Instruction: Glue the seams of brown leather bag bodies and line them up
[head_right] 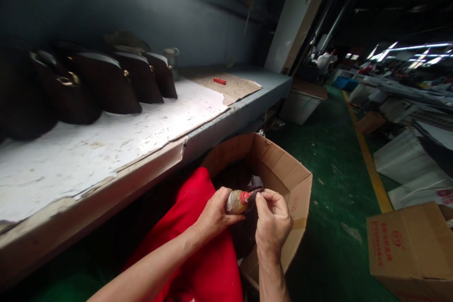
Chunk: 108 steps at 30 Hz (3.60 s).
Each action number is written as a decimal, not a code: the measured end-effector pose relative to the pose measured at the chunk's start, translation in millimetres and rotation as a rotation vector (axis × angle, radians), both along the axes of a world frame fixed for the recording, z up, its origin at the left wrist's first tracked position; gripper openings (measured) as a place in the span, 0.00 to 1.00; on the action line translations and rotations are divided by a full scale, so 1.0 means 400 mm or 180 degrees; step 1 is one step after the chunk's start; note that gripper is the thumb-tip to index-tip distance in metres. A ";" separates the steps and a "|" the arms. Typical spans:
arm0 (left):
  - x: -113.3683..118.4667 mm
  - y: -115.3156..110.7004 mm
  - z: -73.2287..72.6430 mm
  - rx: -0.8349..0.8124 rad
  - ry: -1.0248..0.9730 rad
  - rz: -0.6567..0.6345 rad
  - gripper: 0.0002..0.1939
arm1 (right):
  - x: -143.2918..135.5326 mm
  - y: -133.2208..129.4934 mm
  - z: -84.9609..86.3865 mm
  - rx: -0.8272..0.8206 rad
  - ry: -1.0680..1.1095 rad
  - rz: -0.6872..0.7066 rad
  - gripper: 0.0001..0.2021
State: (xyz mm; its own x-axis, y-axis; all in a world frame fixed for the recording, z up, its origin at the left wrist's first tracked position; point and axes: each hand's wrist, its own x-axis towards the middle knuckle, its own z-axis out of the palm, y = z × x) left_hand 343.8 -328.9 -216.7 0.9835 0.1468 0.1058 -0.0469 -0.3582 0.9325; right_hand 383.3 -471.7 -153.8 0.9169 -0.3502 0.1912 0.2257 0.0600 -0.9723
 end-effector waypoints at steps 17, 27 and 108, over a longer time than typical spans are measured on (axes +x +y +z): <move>-0.018 -0.009 0.013 -0.0145 -0.0157 0.0091 0.18 | 0.011 -0.016 -0.005 -0.0982 -0.0854 0.0436 0.08; -0.022 -0.003 0.011 -0.0560 -0.0240 0.0041 0.17 | 0.036 -0.061 0.076 -0.2276 -0.2094 0.0176 0.13; -0.028 0.010 0.033 -0.0205 -0.0039 -0.0397 0.19 | 0.033 -0.149 0.116 -0.2698 -0.0959 0.1754 0.11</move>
